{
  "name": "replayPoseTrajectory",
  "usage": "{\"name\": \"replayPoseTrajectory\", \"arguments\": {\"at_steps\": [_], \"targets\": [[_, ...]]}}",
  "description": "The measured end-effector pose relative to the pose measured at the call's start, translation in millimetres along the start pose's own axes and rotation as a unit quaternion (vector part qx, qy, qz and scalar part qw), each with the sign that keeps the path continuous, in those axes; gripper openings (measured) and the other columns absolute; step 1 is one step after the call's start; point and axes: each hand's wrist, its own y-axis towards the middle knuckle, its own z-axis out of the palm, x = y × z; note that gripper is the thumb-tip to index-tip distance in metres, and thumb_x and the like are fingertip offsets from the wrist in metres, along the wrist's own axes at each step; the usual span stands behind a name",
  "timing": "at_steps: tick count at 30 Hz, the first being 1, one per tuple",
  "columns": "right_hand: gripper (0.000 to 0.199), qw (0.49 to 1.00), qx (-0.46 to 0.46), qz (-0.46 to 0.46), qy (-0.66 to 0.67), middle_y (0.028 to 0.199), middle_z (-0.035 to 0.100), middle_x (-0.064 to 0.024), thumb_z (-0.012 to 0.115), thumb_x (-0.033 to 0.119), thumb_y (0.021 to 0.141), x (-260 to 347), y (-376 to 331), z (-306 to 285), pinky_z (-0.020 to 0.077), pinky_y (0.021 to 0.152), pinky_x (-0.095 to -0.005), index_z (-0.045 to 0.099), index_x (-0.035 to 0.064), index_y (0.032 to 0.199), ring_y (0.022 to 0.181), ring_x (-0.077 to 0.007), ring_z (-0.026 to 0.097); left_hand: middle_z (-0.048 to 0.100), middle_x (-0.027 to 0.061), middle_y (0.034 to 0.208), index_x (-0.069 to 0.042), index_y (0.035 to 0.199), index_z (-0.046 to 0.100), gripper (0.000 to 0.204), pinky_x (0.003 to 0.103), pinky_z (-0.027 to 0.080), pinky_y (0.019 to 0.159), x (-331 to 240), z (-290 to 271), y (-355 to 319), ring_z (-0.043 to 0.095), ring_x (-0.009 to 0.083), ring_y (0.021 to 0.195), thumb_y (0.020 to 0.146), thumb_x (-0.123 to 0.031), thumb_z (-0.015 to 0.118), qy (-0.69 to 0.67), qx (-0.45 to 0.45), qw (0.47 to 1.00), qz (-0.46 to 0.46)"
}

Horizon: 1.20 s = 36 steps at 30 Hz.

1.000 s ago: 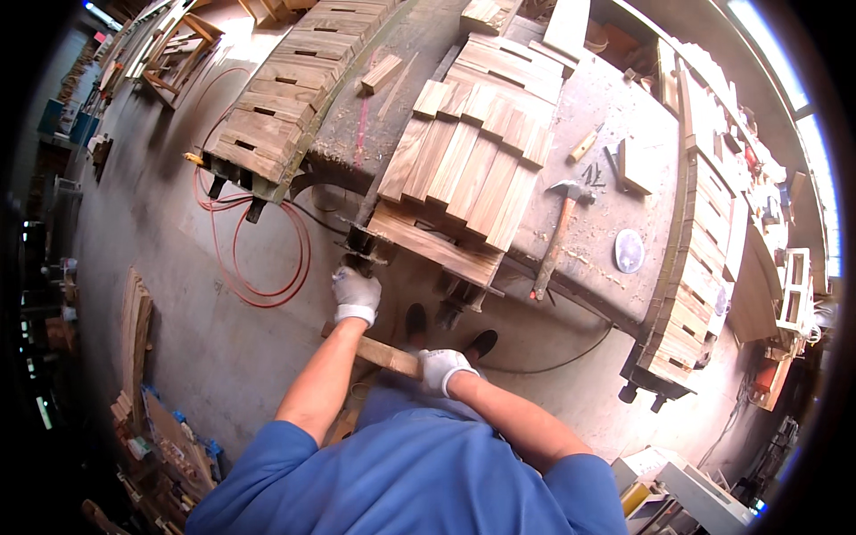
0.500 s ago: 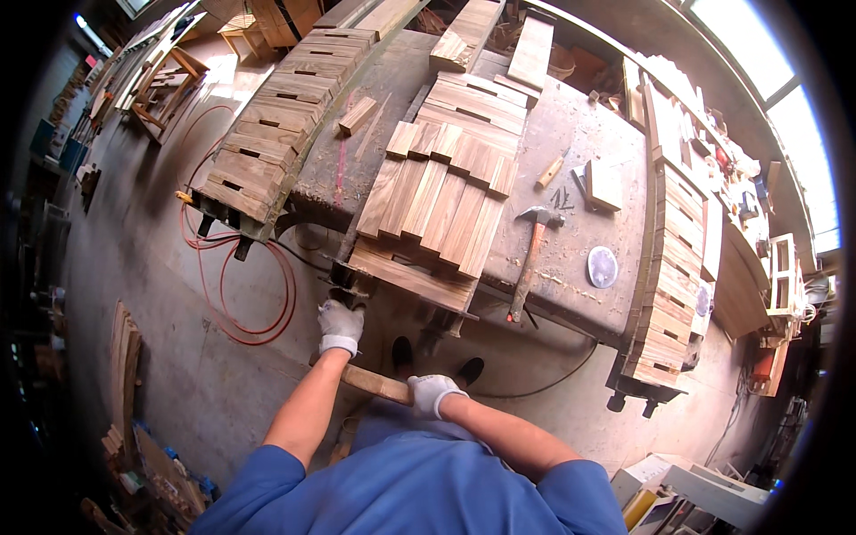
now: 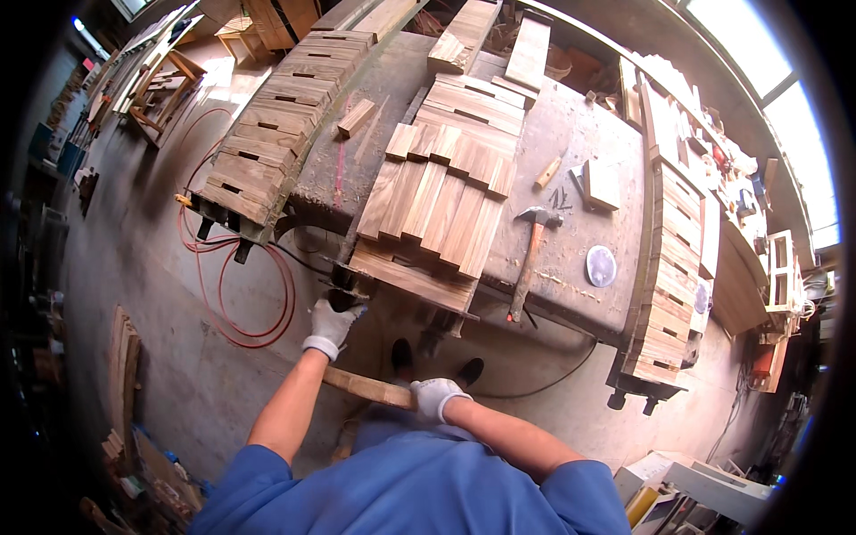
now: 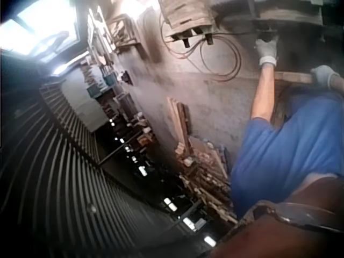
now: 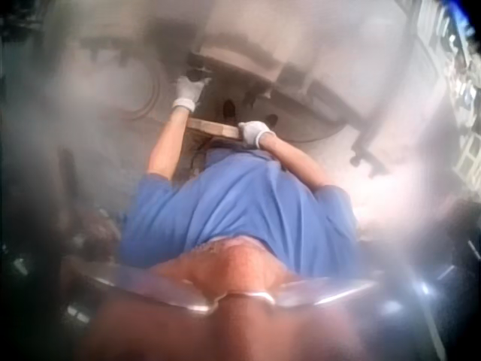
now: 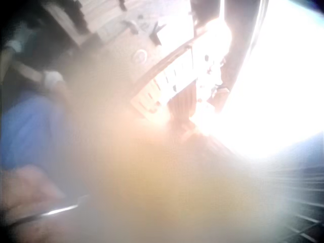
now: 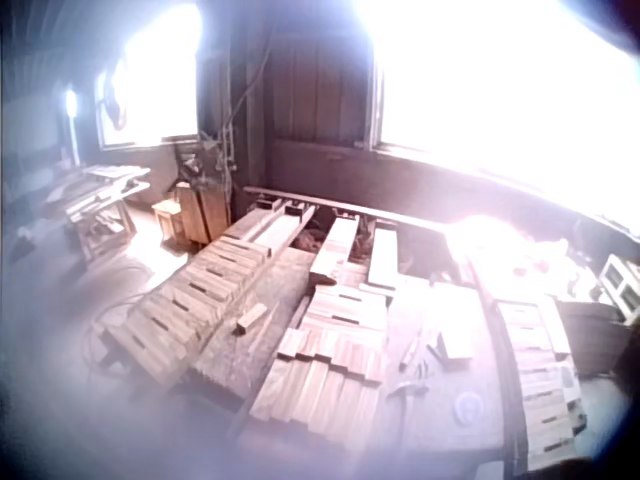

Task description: The person uses a nail gun to fasten small wooden planks together on a workbench. They then move the assembled pieces to a larger wooden structure, arranging them in a specific pattern and securing them with a hammer. The task involves repetitive handling of wood pieces and tools.

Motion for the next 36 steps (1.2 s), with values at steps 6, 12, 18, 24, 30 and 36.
{"name": "replayPoseTrajectory", "arguments": {"at_steps": [6,12,18,24,30,36], "targets": [[0.036,1.000,0.003,-0.002,-0.008,0.111,0.075,-0.0179,0.070,0.026,0.085,7.8,-8.5,-9.2,0.0575,0.090,-0.0464,0.067,0.0084,0.116,0.106,-0.0363,0.072,0.071,0.0244,0.102,0.006,0.105,0.068,0.036,0.044,0.058,0.081,38.0,39.5,20.6,0.071,0.0353,0.091,0.088,-0.024,0.078,0.083,-0.038,0.995,-0.034],[0.036,1.000,0.007,0.020,0.010,0.110,0.075,-0.0182,0.070,0.026,0.085,5.2,-15.0,-12.2,0.0570,0.090,-0.0472,0.067,0.0079,0.115,0.106,-0.0374,0.072,0.072,0.0176,0.108,0.005,0.113,0.066,0.018,0.043,0.058,0.073,49.1,-15.7,35.6,0.069,0.0295,0.083,0.096,0.000,0.064,-0.557,0.330,0.737,-0.193],[0.039,0.999,0.001,0.026,0.023,0.109,0.074,-0.0204,0.071,0.027,0.083,-3.8,-16.7,-8.3,0.0565,0.089,-0.0471,0.066,0.0055,0.115,0.106,-0.0390,0.071,0.077,0.0188,0.104,0.006,0.108,0.069,0.045,0.038,0.058,0.088,-22.5,7.9,-21.4,0.075,0.0315,0.097,0.074,-0.016,0.089,0.118,-0.142,0.983,-0.003],[0.046,0.999,0.000,0.046,0.016,0.109,0.074,-0.0204,0.073,0.028,0.075,-2.5,-18.0,-11.4,0.0562,0.090,-0.0471,0.065,0.0061,0.114,0.105,-0.0393,0.071,0.073,0.0104,0.085,0.002,0.094,0.071,0.016,0.035,0.052,0.061,10.0,-16.3,19.3,0.061,0.0180,0.062,0.089,-0.011,0.080,-0.334,0.212,0.903,-0.167],[0.044,0.998,0.020,0.059,0.014,0.112,0.073,-0.0213,0.072,0.027,0.076,3.8,-18.7,-17.9,0.0567,0.093,-0.0447,0.064,0.0058,0.114,0.109,-0.0396,0.070,0.074,0.0182,0.102,0.008,0.115,0.070,0.046,0.043,0.061,0.083,20.5,-19.1,15.6,0.074,0.0300,0.085,0.091,-0.031,0.080,-0.322,0.251,0.905,-0.120],[0.047,0.998,0.028,0.053,-0.002,0.111,0.073,-0.0215,0.072,0.026,0.075,10.7,-13.6,-29.0,0.0567,0.093,-0.0446,0.064,0.0054,0.116,0.109,-0.0390,0.070,0.072,0.0273,0.115,0.009,0.121,0.066,0.066,0.044,0.056,0.099,-28.3,7.9,-16.6,0.071,0.0388,0.111,0.080,-0.038,0.086,0.158,-0.064,0.984,-0.057]]}}
